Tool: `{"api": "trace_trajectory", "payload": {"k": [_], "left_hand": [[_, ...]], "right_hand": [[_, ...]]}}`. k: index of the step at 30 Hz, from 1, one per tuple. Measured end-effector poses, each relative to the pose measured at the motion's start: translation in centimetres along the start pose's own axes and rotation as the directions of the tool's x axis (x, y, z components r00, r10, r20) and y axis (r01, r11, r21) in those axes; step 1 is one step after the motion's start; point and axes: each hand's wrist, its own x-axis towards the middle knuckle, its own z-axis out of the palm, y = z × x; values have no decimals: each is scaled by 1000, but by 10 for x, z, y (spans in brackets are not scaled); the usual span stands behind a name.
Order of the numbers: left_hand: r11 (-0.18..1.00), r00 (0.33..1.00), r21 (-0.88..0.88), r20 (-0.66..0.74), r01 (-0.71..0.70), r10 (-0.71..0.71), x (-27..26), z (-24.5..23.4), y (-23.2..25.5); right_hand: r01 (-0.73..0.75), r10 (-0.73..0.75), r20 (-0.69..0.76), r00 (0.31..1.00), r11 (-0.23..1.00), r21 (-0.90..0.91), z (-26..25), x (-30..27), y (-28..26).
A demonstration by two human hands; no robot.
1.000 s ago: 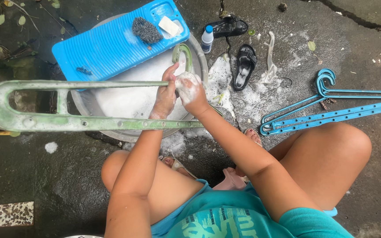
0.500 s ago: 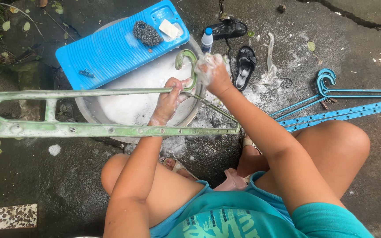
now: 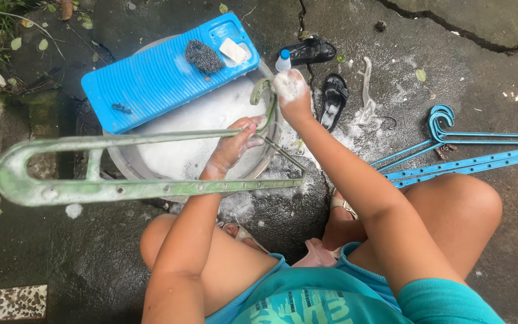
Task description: The person cleans plastic clothes hangers by hand with a soapy sponge in a basin, scrubbing the frames and hooks before setting them aside.
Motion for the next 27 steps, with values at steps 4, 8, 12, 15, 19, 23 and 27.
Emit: {"api": "trace_trajectory", "payload": {"k": [4,8,12,15,19,23,27], "left_hand": [[999,999,22,-17,31,-31,0,0,-5],[997,995,20,67,72,-74,-3,8,-6],[998,995,53,92,23,-28,-4,10,-2],[998,998,17,-24,63,-62,3,10,-1],[994,992,-80,-98,68,-76,2,-4,2],[937,997,-344,-65,-64,44,11,-3,-7],[931,993,-346,-79,-114,92,38,-3,-29]], "right_hand": [[237,-236,-41,971,971,21,4,-11,4],[539,-523,146,840,771,-338,7,-18,4],[762,-554,523,648,462,-454,6,-25,-4],[708,-575,431,696,647,-282,-1,-19,-2],[496,-468,163,868,810,-312,11,-13,25],[-530,602,132,787,550,645,6,-7,65],[-659,491,442,751,608,443,11,-36,103]]}}
